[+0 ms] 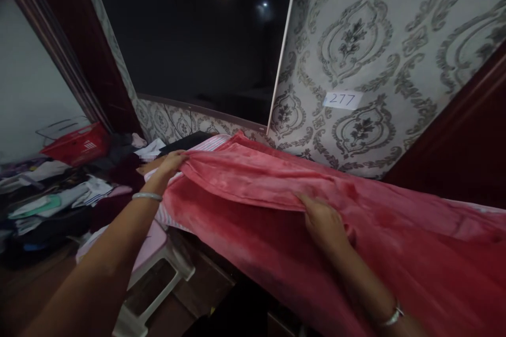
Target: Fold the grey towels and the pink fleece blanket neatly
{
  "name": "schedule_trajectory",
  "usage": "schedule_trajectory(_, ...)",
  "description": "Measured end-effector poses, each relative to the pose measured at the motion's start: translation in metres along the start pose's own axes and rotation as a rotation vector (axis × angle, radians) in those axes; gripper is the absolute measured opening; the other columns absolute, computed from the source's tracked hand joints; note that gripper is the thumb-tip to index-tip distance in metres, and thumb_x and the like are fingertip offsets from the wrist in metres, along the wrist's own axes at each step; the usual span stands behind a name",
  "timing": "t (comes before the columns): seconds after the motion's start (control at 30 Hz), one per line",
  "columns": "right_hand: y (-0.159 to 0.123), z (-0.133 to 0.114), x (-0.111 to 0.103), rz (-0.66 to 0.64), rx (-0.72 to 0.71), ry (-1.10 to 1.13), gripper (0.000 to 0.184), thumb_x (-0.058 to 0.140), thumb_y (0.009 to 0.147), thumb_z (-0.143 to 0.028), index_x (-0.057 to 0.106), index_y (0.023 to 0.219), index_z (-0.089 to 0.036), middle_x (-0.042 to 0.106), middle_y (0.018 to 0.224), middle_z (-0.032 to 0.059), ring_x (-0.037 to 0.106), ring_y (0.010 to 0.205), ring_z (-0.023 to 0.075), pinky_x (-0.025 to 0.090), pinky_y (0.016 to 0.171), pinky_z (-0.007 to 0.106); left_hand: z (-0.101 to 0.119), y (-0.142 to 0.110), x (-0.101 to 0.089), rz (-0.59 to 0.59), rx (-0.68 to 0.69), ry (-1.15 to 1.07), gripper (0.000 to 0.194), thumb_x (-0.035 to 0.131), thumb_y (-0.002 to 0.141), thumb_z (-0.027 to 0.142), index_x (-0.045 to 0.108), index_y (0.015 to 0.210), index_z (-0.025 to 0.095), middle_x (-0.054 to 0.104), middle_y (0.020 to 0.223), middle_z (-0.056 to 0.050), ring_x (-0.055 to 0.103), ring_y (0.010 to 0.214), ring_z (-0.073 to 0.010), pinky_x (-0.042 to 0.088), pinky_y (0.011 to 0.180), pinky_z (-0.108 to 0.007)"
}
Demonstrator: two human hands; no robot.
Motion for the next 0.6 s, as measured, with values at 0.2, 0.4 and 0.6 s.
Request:
schedule_trajectory(0.2,-0.046,-0.037,0.048,-0.300,-0.066,0.084,0.059,0.050,0.082,-0.009,0.069,0.132,-0.033,0.078,0.104,0.0049,0.074,0.097,0.0281,0.061,0.081,0.038,-0.035,-0.019,-0.015,-0.079,-0.014,0.231,0.016,0.071,0.061,0.033,0.061,0.067,0.022,0.058,0.058,0.001,0.060,0.065,-0.0203,0.045,0.057,-0.028)
schedule_trajectory(0.4,-0.085,-0.037,0.080,-0.386,-0.136,0.134,0.057,0.045,0.082,-0.010,0.071,0.131,-0.023,0.071,0.129,0.0096,0.069,0.116,0.0246,0.055,0.101,0.040,-0.046,-0.014,0.000,-0.101,-0.011,0.368,0.031,0.080,0.056,0.043,0.058,0.067,0.024,0.071,0.077,-0.007,0.068,0.090,-0.0301,0.052,0.073,-0.032)
schedule_trajectory(0.6,-0.097,-0.049,0.088,-0.418,-0.146,0.053,0.073,0.041,0.075,0.000,0.067,0.138,-0.027,0.069,0.131,0.0105,0.068,0.116,0.0263,0.060,0.089,0.038,-0.021,0.024,0.022,-0.116,-0.011,0.411,0.031,0.073,0.065,0.051,0.059,0.065,0.023,0.073,0.076,-0.011,0.071,0.087,-0.0326,0.054,0.077,-0.036)
Point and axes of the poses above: each hand's wrist, its own y-axis towards the middle knuckle, its own x-axis out of the palm, z = x × y, the point moved 10 cm from there along y, towards the middle knuckle
